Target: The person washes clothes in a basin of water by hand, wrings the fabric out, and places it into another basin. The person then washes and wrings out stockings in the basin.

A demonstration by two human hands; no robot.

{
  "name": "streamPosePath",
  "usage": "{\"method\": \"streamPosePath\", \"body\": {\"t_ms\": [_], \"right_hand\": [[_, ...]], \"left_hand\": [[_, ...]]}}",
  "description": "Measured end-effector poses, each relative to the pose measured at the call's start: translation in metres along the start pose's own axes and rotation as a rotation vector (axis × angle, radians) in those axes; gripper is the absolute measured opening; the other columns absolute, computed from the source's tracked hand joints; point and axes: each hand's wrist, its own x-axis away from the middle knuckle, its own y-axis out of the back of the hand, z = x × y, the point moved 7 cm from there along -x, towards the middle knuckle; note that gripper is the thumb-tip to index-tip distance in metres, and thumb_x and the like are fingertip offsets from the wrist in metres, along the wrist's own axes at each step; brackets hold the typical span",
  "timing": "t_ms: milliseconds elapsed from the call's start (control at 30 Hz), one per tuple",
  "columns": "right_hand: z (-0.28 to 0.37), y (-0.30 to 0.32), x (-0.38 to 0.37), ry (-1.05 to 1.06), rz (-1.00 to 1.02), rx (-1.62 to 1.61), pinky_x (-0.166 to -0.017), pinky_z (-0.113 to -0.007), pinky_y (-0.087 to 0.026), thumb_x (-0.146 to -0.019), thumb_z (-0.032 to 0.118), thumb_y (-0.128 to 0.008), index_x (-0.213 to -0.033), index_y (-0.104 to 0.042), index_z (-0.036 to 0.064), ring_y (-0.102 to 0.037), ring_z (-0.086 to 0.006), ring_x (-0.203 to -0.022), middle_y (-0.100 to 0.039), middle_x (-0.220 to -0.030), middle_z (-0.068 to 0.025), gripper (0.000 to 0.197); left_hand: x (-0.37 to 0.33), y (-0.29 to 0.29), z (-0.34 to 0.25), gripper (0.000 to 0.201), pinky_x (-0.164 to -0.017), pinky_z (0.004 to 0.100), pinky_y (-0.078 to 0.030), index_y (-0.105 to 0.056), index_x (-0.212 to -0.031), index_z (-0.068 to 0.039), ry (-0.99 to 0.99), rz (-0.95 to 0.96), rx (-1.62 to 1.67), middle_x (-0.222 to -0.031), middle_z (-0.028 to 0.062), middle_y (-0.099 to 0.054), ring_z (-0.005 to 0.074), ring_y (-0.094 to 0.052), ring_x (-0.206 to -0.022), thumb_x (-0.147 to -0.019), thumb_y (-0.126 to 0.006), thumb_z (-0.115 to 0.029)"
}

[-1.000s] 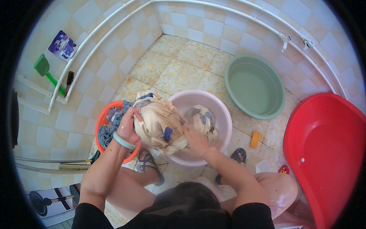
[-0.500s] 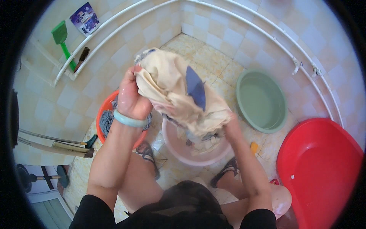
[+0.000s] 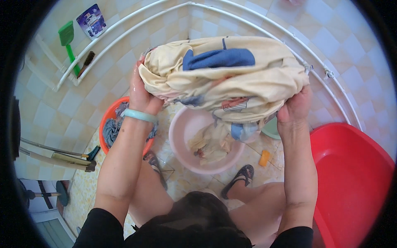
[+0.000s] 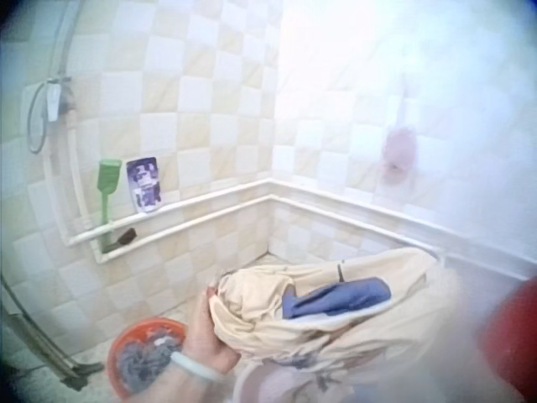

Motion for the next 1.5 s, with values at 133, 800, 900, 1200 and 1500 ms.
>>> {"method": "streamPosePath", "body": {"t_ms": [133, 800, 900, 1200, 1500], "right_hand": [[-0.029, -0.006, 0.013, -0.060, -0.216, 0.061, -0.093, -0.042, -0.044, -0.090, 0.029, -0.040, -0.113, -0.052, -0.0004, -0.056, -0.0284, -0.103, -0.056, -0.113, -0.0188, 0.040], [-0.210, 0.086, 0.126, -0.962, 0.794, 1.505, -0.090, -0.035, -0.041, -0.075, 0.023, -0.056, -0.112, -0.055, 0.0030, -0.055, -0.0282, -0.100, -0.058, -0.111, -0.0165, 0.042], [-0.223, 0.070, 0.130, -1.039, 0.899, 1.526, -0.087, -0.037, -0.042, -0.074, 0.022, -0.056, -0.113, -0.052, 0.0012, -0.056, -0.0324, -0.098, -0.058, -0.109, -0.0212, 0.045], [-0.261, 0.004, 0.165, -0.842, 0.877, 1.157, -0.089, -0.042, -0.040, -0.072, 0.020, -0.054, -0.131, -0.012, -0.0127, -0.053, -0.0348, -0.104, -0.053, -0.107, -0.0315, 0.080], [-0.264, 0.045, 0.089, -0.849, 0.738, 1.266, -0.084, -0.036, -0.043, -0.079, 0.024, -0.048, -0.089, -0.064, -0.0004, -0.056, -0.0293, -0.096, -0.060, -0.104, -0.0181, 0.030]], "left_hand": [[0.008, 0.005, 0.026, 0.050, -0.098, 0.0420, -0.038, -0.049, -0.118, -0.004, 0.118, 0.025, -0.012, -0.120, 0.0124, -0.053, 0.0269, -0.050, -0.111, -0.090, -0.043, -0.045], [0.009, -0.010, 0.046, 0.035, -0.081, 0.0352, -0.051, -0.046, -0.118, 0.000, 0.097, -0.044, -0.232, -0.104, 0.0139, -0.059, 0.0234, -0.060, -0.091, -0.083, -0.045, -0.002], [0.011, -0.009, 0.029, 0.043, -0.081, 0.0344, -0.050, -0.044, -0.121, 0.000, 0.093, 0.033, -0.261, -0.106, 0.0139, -0.058, 0.0242, -0.060, -0.092, -0.078, -0.046, 0.003], [-0.004, 0.023, -0.015, 0.031, -0.079, 0.0380, -0.052, -0.049, -0.112, 0.001, 0.038, 0.035, -0.417, -0.101, 0.0148, -0.060, 0.0251, -0.061, -0.087, -0.083, -0.045, -0.006], [0.010, 0.034, -0.033, 0.042, -0.095, 0.0413, -0.041, -0.045, -0.119, 0.005, 0.089, 0.127, -0.363, -0.117, 0.0195, -0.053, 0.0305, -0.053, -0.107, -0.083, -0.041, -0.016]]}}
